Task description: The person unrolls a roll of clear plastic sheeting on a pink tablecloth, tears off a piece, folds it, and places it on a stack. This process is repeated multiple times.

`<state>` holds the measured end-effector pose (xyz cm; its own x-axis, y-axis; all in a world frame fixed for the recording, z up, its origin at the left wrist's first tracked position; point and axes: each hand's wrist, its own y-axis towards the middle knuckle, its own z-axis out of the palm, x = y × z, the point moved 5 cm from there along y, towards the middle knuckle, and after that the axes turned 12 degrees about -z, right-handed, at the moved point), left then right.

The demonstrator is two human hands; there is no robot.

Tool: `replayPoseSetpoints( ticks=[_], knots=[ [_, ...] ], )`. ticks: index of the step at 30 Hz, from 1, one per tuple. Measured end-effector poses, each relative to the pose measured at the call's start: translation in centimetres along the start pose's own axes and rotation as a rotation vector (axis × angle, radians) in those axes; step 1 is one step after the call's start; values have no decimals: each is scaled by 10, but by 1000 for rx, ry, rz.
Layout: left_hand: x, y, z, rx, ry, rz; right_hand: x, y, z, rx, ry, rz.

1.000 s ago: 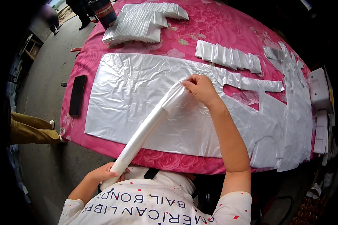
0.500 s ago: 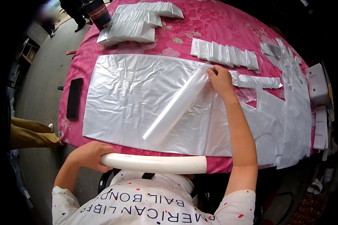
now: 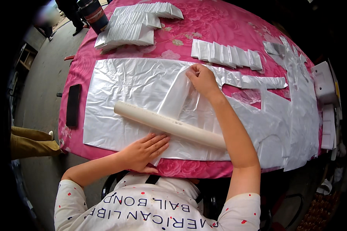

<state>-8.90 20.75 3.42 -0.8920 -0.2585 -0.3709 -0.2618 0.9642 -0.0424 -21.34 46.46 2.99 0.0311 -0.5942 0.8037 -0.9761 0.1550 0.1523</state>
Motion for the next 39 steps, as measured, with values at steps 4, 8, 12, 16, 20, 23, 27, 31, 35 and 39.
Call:
replayPoseSetpoints(
  ticks=[4,8,12,16,20,23,27,31,35,39],
  knots=[
    [-12,-11,16,-12,52,-76,58,-45,1,-46,-78,-134],
    [-27,-14,27,-58,68,-142,92,-140,33,343,-189,-405],
    [-36,-15,29,-47,134,-176,103,-163,34,344,-300,-481],
    [-39,-18,35,-38,124,-224,94,-123,30,267,-324,-594],
    [-40,-16,34,-18,149,-217,70,-58,18,102,-430,-629],
    [-38,-17,34,-13,116,-193,57,-24,12,58,-492,-659],
    [-29,-24,20,-21,65,1,71,-44,14,-23,-587,-730],
    [-16,-41,12,-103,-39,101,88,-124,44,473,-177,-714],
    [-12,-43,1,-220,89,245,98,-166,55,454,-142,-705],
    [-5,-43,-7,-320,-163,254,101,-167,56,390,-167,-689]
  ],
)
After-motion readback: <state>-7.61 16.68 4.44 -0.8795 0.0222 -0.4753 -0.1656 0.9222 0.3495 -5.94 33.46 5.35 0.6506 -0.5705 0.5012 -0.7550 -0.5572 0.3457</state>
